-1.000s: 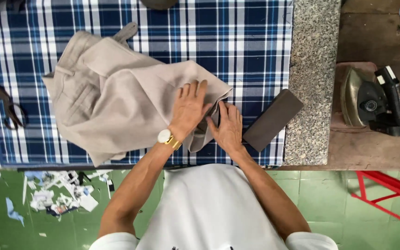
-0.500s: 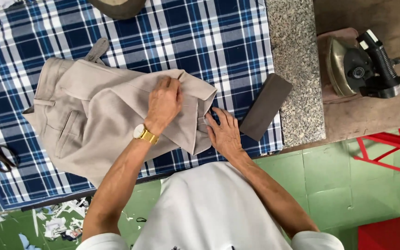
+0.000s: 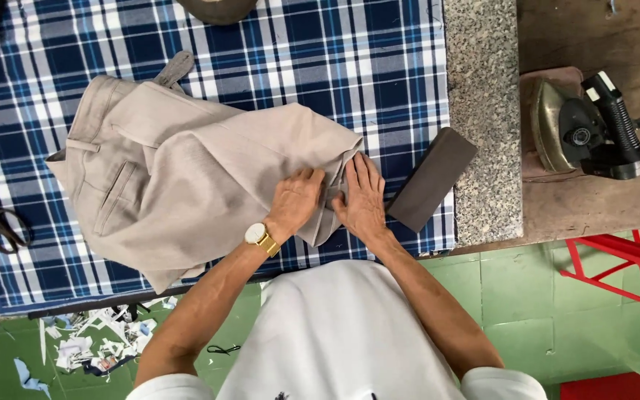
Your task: Ironing and pressing a pair of beige trousers on a checkered ironing board, including smoothing the fabric and repositioning the garment.
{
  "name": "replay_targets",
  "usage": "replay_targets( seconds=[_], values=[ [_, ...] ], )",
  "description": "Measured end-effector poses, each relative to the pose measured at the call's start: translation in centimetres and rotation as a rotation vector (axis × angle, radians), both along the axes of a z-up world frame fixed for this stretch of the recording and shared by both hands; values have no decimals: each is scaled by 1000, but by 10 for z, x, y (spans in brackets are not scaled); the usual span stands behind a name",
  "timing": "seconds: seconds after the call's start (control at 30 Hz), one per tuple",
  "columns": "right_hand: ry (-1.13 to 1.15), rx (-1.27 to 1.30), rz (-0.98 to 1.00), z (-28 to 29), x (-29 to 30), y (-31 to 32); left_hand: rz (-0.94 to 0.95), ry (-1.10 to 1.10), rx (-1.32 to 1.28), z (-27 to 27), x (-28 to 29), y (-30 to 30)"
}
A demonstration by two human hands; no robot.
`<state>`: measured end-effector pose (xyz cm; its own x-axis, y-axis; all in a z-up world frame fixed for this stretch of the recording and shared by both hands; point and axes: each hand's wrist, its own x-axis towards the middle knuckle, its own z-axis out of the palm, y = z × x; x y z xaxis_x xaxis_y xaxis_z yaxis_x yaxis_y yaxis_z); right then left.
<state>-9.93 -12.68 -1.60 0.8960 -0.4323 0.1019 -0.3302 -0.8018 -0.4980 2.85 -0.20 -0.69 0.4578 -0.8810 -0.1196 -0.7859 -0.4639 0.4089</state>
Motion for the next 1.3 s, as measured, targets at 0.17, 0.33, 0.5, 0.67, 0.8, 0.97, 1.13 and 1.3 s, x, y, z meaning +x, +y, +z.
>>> replay_targets(
  seconds=[0.17, 0.33, 0.5, 0.67, 0.8, 0.97, 1.13, 1.3],
  values=[
    [-34, -93, 18, -3, 2, 3, 19, 83, 41, -15, 9, -3],
    [-14, -113, 26, -18, -5, 4, 264, 215, -89, 20, 42, 0],
    [-45, -114, 102, -17, -1, 6, 525, 309, -447, 54, 90, 9],
    [-40, -166, 95, -8, 0, 0, 429, -175, -191, 82, 102, 7],
    [-28, -148, 24, -6, 4, 0, 49, -502, -278, 99, 76, -7],
    [-39, -171, -53, 11, 6, 4, -236, -355, -384, 38, 45, -31],
    [-66, -81, -123, 25, -34, 12, -293, -427, -253, 49, 59, -35],
    [-144, -108, 150, 17, -53, 24, -357, -428, -301, -4, 95, -44]
  ],
)
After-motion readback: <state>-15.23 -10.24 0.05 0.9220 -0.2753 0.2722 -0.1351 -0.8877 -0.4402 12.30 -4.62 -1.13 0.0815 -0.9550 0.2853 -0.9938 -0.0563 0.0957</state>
